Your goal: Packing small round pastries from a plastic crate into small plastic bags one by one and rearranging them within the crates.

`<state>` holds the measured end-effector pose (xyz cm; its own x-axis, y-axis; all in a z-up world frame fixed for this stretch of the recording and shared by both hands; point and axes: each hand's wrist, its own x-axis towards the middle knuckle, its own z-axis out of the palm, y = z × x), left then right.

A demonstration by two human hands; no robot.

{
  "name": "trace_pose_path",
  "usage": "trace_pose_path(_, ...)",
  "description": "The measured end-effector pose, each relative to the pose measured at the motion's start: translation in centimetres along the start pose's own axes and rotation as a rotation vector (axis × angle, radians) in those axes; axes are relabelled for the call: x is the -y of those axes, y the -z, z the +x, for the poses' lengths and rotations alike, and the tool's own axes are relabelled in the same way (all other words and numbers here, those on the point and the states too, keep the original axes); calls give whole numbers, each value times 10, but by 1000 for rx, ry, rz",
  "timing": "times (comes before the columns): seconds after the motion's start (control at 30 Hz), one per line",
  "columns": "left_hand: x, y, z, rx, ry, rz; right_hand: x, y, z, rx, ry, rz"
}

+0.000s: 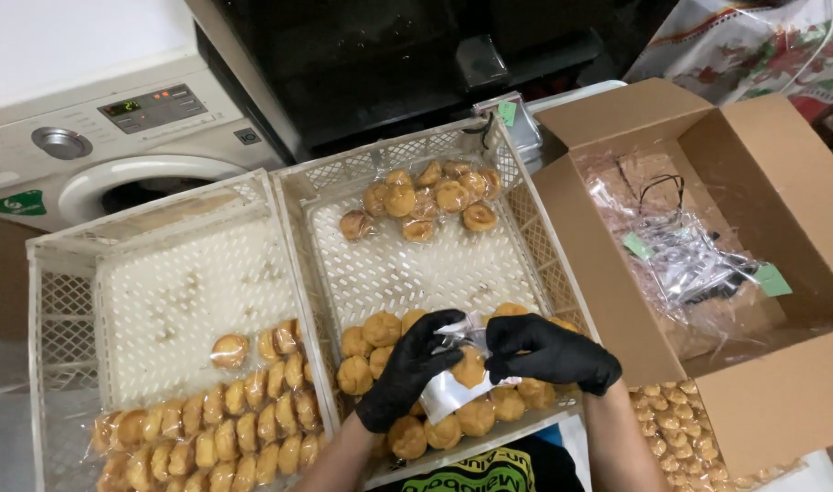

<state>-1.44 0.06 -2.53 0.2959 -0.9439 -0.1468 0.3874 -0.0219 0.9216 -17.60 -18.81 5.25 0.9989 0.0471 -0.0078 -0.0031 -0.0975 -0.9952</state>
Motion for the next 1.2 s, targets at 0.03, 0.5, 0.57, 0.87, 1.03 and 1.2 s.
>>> trace_pose_path(0.03, -12, -2, -1, 1, 3, -1, 4, 4, -2, -1, -2, 2)
trace_pose_path(0.5, -5, 0, 1, -211, -134, -60, -19, -2, -5, -471, -641, -503)
trace_pose_path(0.57, 17, 14, 6, -292, -77, 0, -62, -7, -18, -442, -658, -613)
trace_pose_path(0.87, -16, -9, 0, -323, -196, 550, -50, -3, -14, -369, -683, -590)
trace_pose_path(1.03, -35, -17, -5, -284, -415, 789, -20, -16, 1, -307, -736, -426)
trace_pose_path(1.2, -46, -6, -7, -384, -564, 1004, -13, -18, 5, -240, -908, -512)
